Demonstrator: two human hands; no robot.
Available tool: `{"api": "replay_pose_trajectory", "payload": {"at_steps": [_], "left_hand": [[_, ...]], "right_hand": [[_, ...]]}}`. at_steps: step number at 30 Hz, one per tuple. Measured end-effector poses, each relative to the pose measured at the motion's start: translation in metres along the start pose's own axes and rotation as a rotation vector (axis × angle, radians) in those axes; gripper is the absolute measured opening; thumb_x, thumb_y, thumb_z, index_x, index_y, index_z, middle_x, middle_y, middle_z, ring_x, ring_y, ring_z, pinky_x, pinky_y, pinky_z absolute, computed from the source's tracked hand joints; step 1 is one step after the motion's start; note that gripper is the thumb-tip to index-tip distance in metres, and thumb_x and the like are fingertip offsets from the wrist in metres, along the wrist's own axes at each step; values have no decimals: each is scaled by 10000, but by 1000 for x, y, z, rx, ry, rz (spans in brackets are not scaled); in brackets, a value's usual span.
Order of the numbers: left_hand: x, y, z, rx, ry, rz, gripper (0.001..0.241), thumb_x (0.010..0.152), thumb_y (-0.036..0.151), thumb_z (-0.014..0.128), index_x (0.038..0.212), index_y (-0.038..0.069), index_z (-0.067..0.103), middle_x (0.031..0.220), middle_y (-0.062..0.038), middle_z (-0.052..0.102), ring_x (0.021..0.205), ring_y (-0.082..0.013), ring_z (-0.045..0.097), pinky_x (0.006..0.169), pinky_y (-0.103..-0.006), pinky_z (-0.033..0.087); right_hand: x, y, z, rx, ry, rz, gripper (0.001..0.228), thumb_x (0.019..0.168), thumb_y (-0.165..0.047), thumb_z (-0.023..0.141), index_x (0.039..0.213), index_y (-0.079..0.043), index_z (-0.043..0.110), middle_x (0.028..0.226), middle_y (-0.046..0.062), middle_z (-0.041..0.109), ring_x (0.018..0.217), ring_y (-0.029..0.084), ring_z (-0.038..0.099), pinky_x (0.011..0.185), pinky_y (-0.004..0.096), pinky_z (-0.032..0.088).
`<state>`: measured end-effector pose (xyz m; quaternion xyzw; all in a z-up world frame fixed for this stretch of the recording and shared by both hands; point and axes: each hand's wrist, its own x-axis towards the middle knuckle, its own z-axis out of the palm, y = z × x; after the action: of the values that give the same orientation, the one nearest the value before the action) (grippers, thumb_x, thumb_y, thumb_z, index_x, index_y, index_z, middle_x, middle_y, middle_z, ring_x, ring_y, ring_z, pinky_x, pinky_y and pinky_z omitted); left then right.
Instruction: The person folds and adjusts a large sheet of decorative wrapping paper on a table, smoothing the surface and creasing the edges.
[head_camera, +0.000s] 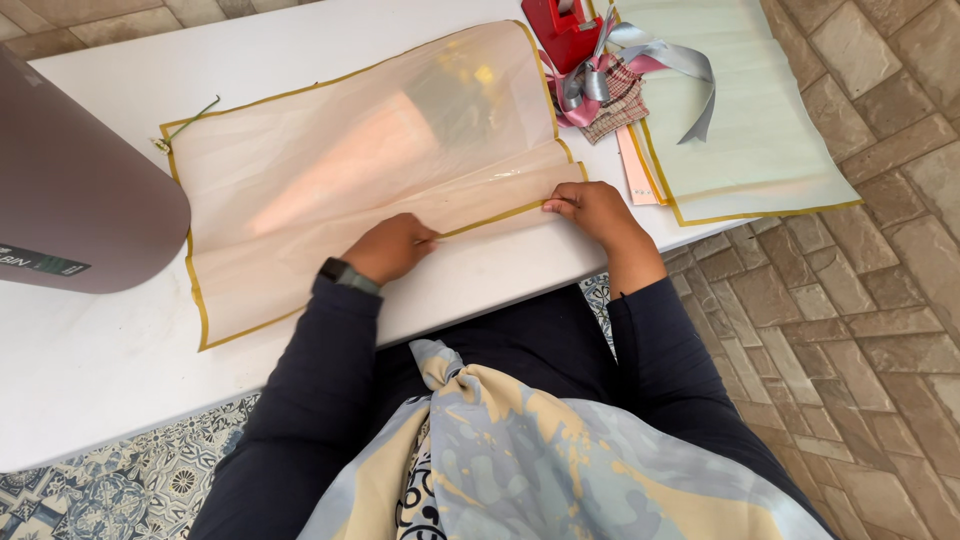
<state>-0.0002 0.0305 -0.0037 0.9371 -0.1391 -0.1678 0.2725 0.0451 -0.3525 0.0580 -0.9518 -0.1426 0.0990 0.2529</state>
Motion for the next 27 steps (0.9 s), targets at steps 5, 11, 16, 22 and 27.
{"api": "replay_pose_trajectory", "payload": {"at_steps": [5,11,16,22,27], "left_hand": [[-66,-61,-20,127,-13,-127,325,923,248,651,1207,141,765,1193,-199,703,1170,-444,648,1009,-500,524],[-164,-125,-57,74,-6,-476,342,892,315,720,1197,174,786,1130,-163,789,1172,-410,679,969,-483,544],[-197,-108,-78,5,146,-584,254,1017,360,640,1106,186,802,999,-153,785,1018,-386,725,857,-447,551],[-183,-120,-65,369,379,-530,330,1000,516,676,942,193,705,807,-54,748,893,-311,753,893,-381,509],[-178,-119,-60,584,542,-430,379,922,572,760,870,208,669,737,-18,714,800,-247,738,891,-342,457]], "right_hand": [[3,4,4,79,62,1,208,960,-342,730,912,-141,748,759,182,691,814,391,686,794,428,529],[3,-1,8,107,90,0,233,913,-307,791,907,-78,745,795,197,702,833,385,692,823,433,537],[2,-2,11,103,110,-8,239,884,-293,815,938,-72,741,843,177,719,889,394,701,849,451,537],[2,-5,12,106,133,-25,153,867,-191,817,920,-85,720,893,138,736,929,363,697,861,438,531],[2,13,17,34,144,-66,126,866,-167,808,930,-114,714,918,109,734,989,341,685,979,437,444]]}}
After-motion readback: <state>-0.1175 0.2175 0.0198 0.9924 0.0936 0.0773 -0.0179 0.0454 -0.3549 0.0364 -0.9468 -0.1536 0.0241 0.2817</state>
